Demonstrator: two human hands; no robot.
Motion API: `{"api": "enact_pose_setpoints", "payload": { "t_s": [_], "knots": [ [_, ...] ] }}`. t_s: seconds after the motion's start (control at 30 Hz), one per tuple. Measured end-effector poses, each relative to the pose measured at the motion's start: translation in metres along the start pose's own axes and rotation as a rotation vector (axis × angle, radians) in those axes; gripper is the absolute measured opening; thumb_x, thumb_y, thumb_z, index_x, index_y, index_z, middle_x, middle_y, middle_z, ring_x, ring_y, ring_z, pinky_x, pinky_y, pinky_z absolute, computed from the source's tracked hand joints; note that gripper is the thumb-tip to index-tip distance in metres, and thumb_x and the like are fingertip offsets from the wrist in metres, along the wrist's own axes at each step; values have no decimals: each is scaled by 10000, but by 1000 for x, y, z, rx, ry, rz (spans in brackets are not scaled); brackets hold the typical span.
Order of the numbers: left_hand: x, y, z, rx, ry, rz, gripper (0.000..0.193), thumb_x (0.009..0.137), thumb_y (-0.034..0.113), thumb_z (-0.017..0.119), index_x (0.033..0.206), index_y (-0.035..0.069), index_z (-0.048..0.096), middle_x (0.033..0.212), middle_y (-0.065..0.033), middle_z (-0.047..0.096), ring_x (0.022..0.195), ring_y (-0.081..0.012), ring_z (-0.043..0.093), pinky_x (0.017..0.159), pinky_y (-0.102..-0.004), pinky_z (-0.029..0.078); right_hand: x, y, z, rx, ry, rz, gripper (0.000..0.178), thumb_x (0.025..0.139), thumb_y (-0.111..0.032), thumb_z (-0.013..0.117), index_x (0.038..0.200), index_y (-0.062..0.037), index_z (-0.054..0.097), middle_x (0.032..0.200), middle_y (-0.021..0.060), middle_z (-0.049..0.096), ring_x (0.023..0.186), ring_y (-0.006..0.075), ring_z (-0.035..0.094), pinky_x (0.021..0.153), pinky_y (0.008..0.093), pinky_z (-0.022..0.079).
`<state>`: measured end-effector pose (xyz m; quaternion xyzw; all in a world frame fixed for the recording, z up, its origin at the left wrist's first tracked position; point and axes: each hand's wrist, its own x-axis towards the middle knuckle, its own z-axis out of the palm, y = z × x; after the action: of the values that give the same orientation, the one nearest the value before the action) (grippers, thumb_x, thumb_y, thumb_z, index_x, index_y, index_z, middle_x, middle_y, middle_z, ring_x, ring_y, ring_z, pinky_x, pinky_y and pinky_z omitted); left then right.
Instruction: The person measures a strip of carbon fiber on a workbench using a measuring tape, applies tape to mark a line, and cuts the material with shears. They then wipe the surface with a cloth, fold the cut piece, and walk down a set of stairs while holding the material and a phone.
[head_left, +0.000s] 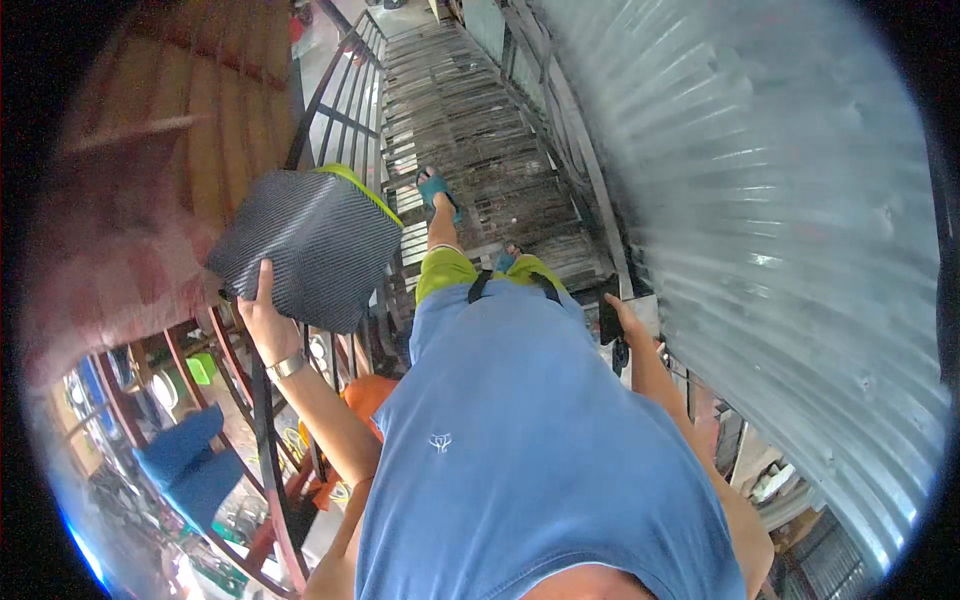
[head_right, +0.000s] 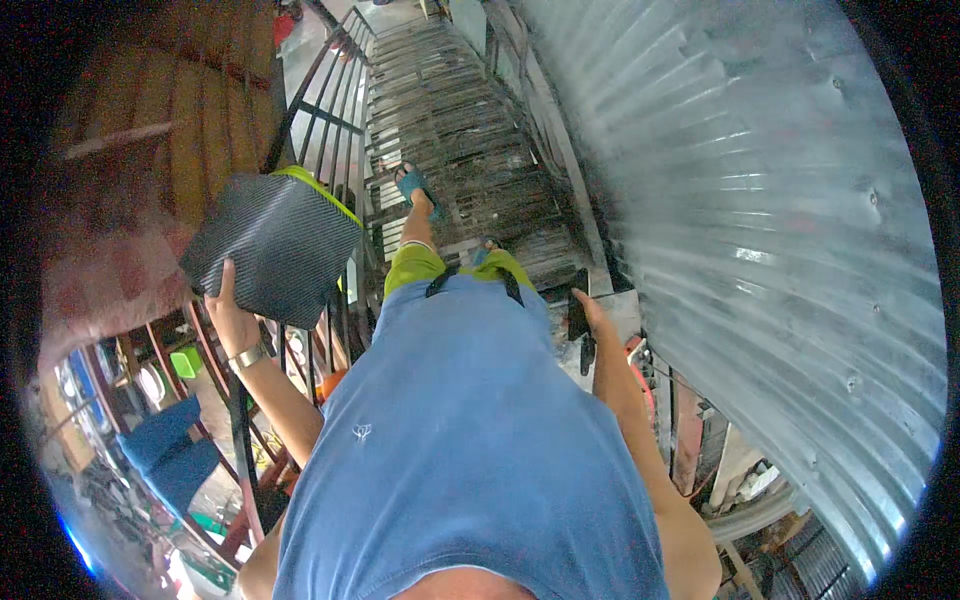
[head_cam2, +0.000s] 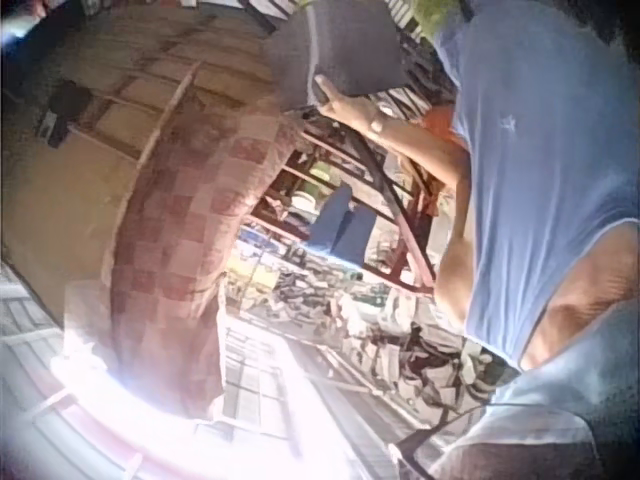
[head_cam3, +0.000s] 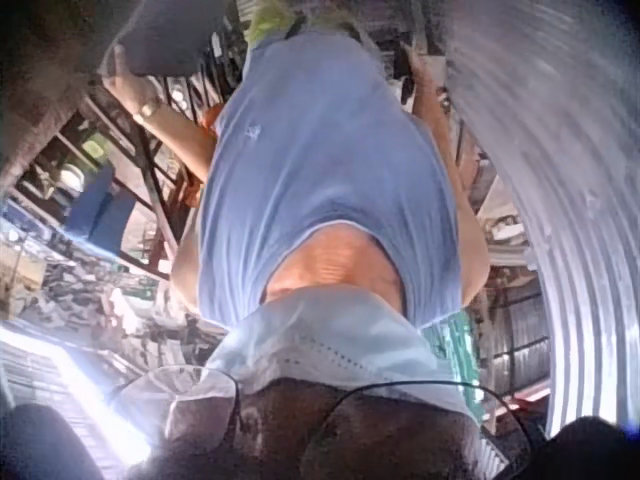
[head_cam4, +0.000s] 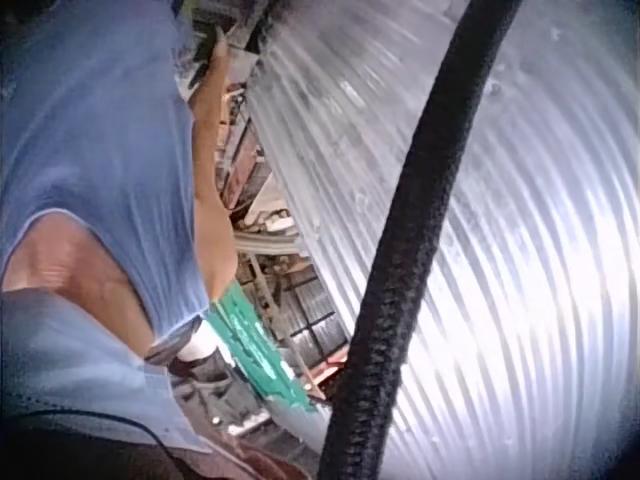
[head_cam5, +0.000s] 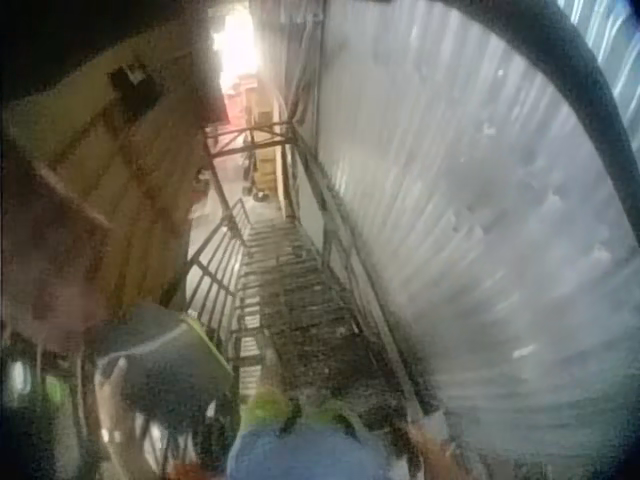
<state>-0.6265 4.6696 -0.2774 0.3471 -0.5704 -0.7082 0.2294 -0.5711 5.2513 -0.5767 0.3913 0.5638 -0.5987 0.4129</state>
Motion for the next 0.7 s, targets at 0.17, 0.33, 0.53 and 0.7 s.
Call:
{"api": "enact_pose_setpoints", "payload": {
  "t_s": [0.17,0.33,0.53,0.7],
  "knots": [
    [85,-37,19,77,-89,11,243,864,85,690,1087,8,633,1094,-60,670,962,-168,630,866,-315,481,12,7,9,158,71,68,434,886,-464,567,883,-33,613,708,98,652,562,216,632,482,343,500],
    [154,-95,28,349,-56,53,273,846,127,716,1078,4,640,1102,-57,656,986,-175,595,915,-328,439,41,-17,47,250,76,3,377,916,-414,533,887,-45,609,664,77,616,515,219,593,429,349,461],
    [242,-195,31,301,-95,10,332,850,115,698,1127,-44,609,1140,-73,641,1007,-197,589,911,-319,428,212,-81,70,73,168,83,396,938,-435,472,995,-64,599,732,104,628,538,229,589,421,343,442],
    [265,-229,6,242,4,-112,334,855,114,682,1136,-46,600,1130,-80,644,987,-198,599,893,-323,440,265,-234,145,-55,-57,-159,431,865,-514,585,926,-91,640,761,67,645,641,219,632,616,332,520]
  ]
}}
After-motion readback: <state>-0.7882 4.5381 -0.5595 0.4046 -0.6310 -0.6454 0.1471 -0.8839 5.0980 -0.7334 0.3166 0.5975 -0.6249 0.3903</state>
